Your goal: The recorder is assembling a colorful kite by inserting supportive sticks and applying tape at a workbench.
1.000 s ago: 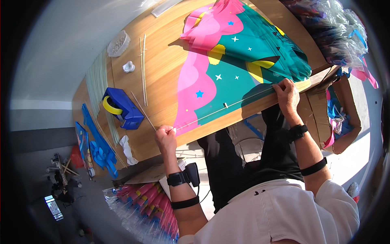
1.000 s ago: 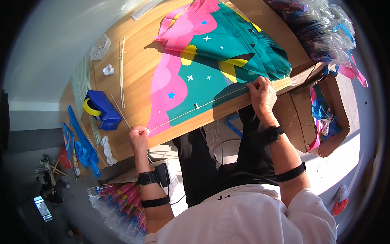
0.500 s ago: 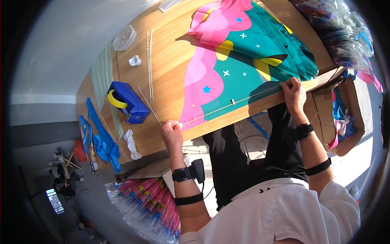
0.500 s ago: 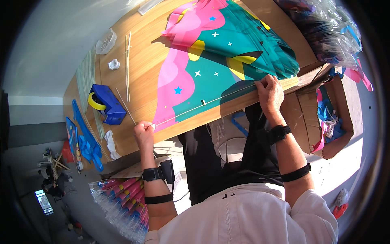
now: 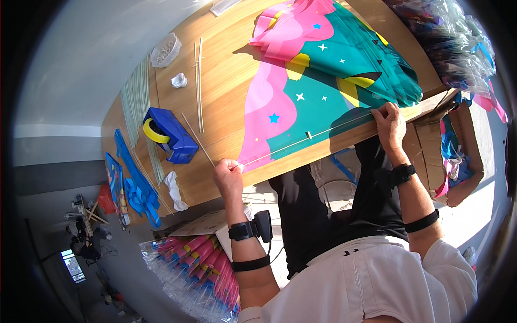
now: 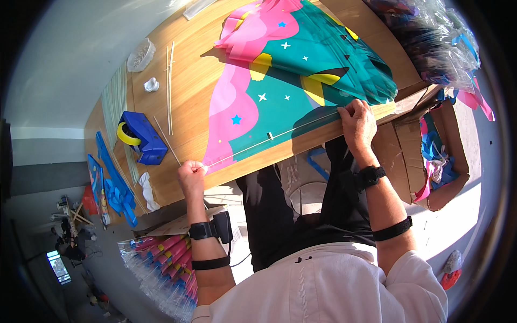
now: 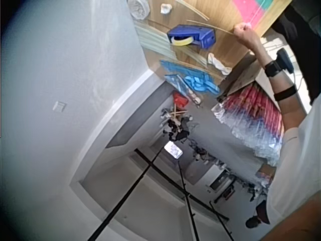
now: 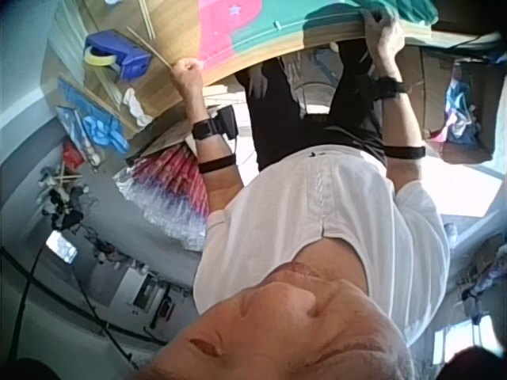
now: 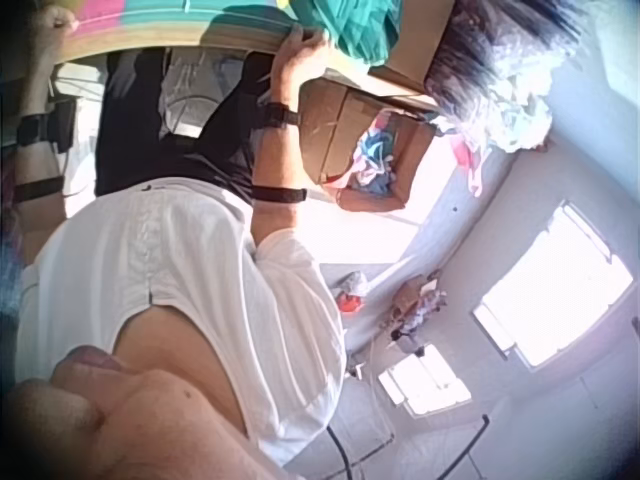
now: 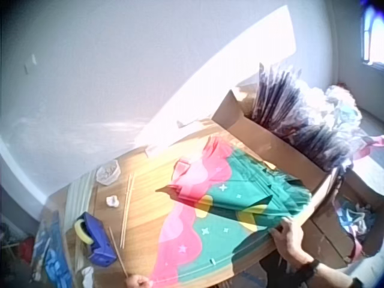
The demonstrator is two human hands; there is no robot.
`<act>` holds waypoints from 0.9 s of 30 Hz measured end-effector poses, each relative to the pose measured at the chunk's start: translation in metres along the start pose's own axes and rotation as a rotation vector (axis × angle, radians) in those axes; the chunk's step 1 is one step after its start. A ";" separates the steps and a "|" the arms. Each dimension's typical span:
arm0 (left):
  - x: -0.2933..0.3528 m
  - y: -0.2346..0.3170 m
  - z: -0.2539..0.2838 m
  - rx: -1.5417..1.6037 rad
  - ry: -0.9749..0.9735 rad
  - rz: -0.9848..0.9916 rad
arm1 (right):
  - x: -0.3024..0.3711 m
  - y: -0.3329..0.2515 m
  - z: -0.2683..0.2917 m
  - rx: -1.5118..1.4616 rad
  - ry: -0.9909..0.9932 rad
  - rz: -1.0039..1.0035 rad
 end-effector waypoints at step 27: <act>-0.025 -0.025 -0.006 -0.142 -0.143 0.092 | -0.006 -0.001 -0.001 0.072 -0.026 -0.001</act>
Point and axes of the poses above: each hand's wrist, its own x-axis away from the middle knuckle, its own z-axis out of the back of the hand, y = z × x, the point moved 9 cm from there along -x, towards the middle knuckle, and after that the axes turned 2 degrees about -z, right-handed, at the moved point
